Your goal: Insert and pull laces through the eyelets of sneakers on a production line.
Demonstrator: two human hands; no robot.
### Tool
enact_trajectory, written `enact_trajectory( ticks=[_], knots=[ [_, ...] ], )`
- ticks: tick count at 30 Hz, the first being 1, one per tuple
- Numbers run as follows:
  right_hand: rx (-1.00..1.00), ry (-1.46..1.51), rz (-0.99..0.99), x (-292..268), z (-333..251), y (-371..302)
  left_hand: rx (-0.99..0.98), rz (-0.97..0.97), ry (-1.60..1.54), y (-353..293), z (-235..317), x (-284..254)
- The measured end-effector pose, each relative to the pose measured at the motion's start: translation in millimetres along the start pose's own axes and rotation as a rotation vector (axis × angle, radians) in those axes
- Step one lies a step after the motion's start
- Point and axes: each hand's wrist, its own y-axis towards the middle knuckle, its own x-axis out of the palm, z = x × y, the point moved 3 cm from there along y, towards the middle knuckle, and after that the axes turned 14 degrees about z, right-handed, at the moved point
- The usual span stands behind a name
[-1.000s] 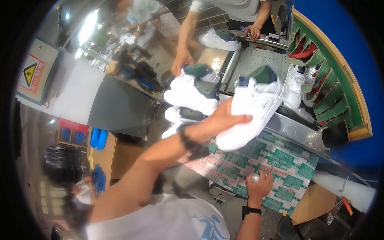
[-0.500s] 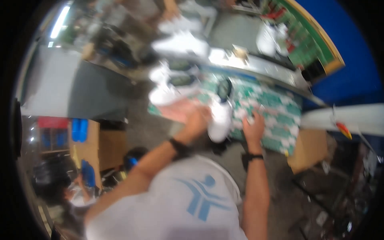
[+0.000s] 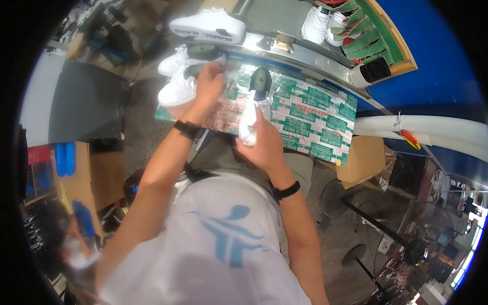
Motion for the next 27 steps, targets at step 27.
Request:
enact_trajectory(
  ticks=[27],
  knots=[
    [0.137,-0.077,0.013,-8.2,15.2,20.9,0.366,-0.967,0.393,-17.5,44.8,66.8]
  ],
)
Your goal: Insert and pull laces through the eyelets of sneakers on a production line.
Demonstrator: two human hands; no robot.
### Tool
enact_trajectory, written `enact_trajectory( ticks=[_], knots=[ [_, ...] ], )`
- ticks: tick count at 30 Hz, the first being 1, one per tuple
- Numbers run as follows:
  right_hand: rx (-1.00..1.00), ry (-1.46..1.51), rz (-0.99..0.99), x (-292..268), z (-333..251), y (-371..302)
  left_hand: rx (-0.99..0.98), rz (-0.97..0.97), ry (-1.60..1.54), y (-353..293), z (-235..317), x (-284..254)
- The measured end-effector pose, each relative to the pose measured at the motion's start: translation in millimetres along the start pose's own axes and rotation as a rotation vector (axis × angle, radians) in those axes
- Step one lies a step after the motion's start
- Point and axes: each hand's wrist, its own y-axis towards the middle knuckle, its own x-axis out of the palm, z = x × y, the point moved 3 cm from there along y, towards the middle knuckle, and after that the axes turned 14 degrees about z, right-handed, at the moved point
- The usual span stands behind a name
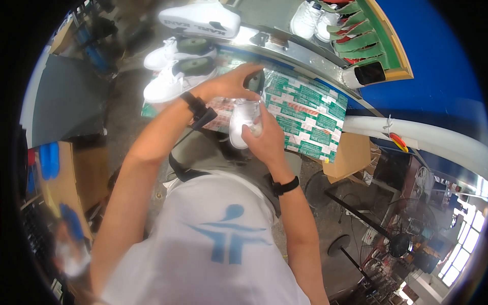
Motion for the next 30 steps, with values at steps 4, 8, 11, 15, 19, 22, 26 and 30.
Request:
enact_trajectory(
  ticks=[4,8,11,15,19,22,26,30],
  knots=[
    [-0.138,-0.189,-0.071,-5.4,6.2,3.1,0.037,0.013,0.035,5.0,-5.8,4.9],
    [-0.195,-0.336,-0.236,-41.6,-25.3,-20.4,0.086,0.018,-0.076,7.0,-21.2,1.8],
    [-0.074,-0.275,-0.329,-84.6,-49.8,-47.1,0.091,0.028,-0.037,6.5,-17.7,1.4],
    [0.058,-0.259,-0.277,-64.4,-20.6,-40.6,0.088,0.032,-0.052,7.1,-17.1,11.8],
    [-0.153,-0.061,-0.024,-15.0,-14.6,-13.8,0.08,-0.04,-0.11,8.8,-10.4,-3.4],
    [-0.203,-0.028,-0.017,8.4,-11.1,-9.6,0.048,-0.118,-0.148,5.9,-2.3,-8.2],
    [-0.166,-0.006,-0.027,28.4,-6.3,-16.8,0.083,-0.089,-0.137,6.5,-4.6,-4.2],
    [0.008,0.073,0.032,51.8,-22.0,-17.9,0.139,-0.045,-0.067,11.8,-13.1,-3.5]
  ],
)
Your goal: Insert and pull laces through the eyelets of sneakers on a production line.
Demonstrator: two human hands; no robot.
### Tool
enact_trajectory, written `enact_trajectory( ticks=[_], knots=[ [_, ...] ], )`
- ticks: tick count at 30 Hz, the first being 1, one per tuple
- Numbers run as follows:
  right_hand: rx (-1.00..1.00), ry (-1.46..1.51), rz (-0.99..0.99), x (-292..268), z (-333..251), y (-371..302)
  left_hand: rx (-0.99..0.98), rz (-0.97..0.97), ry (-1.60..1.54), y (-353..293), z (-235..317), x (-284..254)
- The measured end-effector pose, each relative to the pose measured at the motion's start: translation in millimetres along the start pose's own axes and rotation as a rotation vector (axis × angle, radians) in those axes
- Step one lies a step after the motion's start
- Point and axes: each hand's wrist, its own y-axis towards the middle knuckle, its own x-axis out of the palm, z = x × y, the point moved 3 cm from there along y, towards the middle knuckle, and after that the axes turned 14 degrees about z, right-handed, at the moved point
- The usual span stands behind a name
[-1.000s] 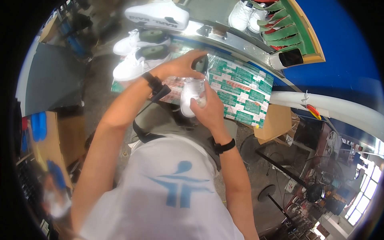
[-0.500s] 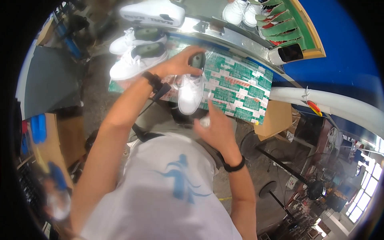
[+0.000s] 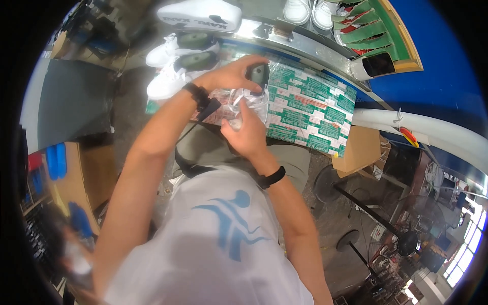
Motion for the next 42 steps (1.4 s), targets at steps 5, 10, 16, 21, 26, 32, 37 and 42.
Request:
enact_trajectory(
  ticks=[5,10,16,21,26,32,37,42],
  knots=[
    [-0.009,0.001,-0.125,-53.7,-4.5,-37.1,-0.059,-0.012,-0.1,0.1,5.3,-1.6],
    [-0.063,-0.132,-0.161,-79.8,4.9,-18.4,-0.012,0.005,0.015,2.4,-2.0,4.0],
    [-0.315,-0.314,-0.083,-53.7,11.4,17.3,0.019,0.128,0.113,-5.2,3.0,17.1],
    [-0.286,-0.377,-0.152,-75.2,2.0,-1.1,-0.023,0.085,0.03,-5.6,16.7,23.5],
    [-0.259,-0.382,-0.132,-63.3,-3.8,6.6,-0.037,0.086,-0.022,-7.2,15.6,32.0],
    [-0.229,-0.518,-0.206,-54.8,-6.7,-7.6,0.071,0.169,-0.009,-9.0,12.4,29.8],
    [-0.279,-0.417,-0.156,-73.8,-6.7,-17.3,0.008,0.127,-0.03,-13.0,13.5,36.3],
    [-0.31,-0.53,-0.111,-62.9,-20.6,1.5,0.046,0.127,-0.055,-14.8,12.8,33.8]
  ],
)
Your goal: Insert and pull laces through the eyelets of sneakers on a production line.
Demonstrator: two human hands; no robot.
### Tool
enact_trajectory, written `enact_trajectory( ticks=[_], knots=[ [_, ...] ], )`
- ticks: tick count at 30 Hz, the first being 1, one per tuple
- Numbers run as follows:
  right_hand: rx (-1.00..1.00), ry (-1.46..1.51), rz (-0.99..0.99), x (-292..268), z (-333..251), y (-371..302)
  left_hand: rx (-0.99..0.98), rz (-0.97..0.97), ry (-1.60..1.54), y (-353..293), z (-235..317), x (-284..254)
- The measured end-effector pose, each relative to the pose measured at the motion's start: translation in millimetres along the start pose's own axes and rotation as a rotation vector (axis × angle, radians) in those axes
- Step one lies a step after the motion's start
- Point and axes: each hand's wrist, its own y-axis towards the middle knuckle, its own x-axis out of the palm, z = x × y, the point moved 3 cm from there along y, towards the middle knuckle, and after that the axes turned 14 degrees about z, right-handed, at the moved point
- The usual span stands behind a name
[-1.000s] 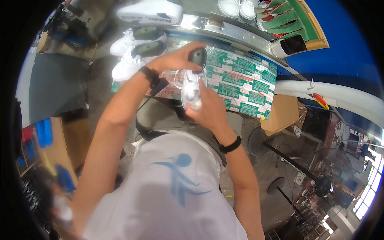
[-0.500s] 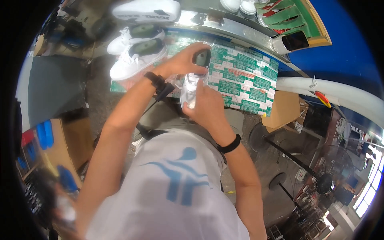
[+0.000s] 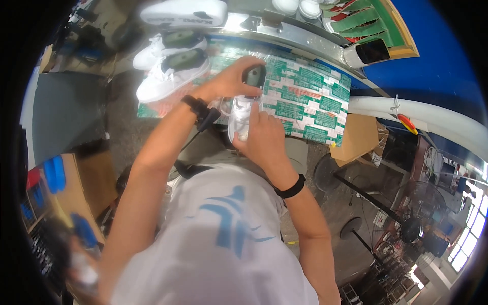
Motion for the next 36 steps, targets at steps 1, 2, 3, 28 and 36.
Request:
enact_trajectory(
  ticks=[1,2,3,28,36],
  knots=[
    [-0.002,-0.003,0.002,0.1,3.7,-1.5,-0.017,-0.003,-0.008,-2.2,-2.2,-0.1],
    [0.052,0.049,0.055,-1.0,10.2,-6.0,-0.035,-0.006,-0.015,-2.7,-4.3,0.2],
    [0.106,0.101,0.107,-2.1,17.0,-10.2,-0.031,-0.004,-0.016,-0.5,-5.9,0.6],
    [0.025,0.206,0.148,0.0,0.9,-22.1,0.002,0.008,0.053,-1.4,-5.0,7.5],
    [0.109,0.244,-0.065,-29.3,0.6,-77.9,-0.004,0.006,0.022,-0.4,2.6,-0.5]
  ],
)
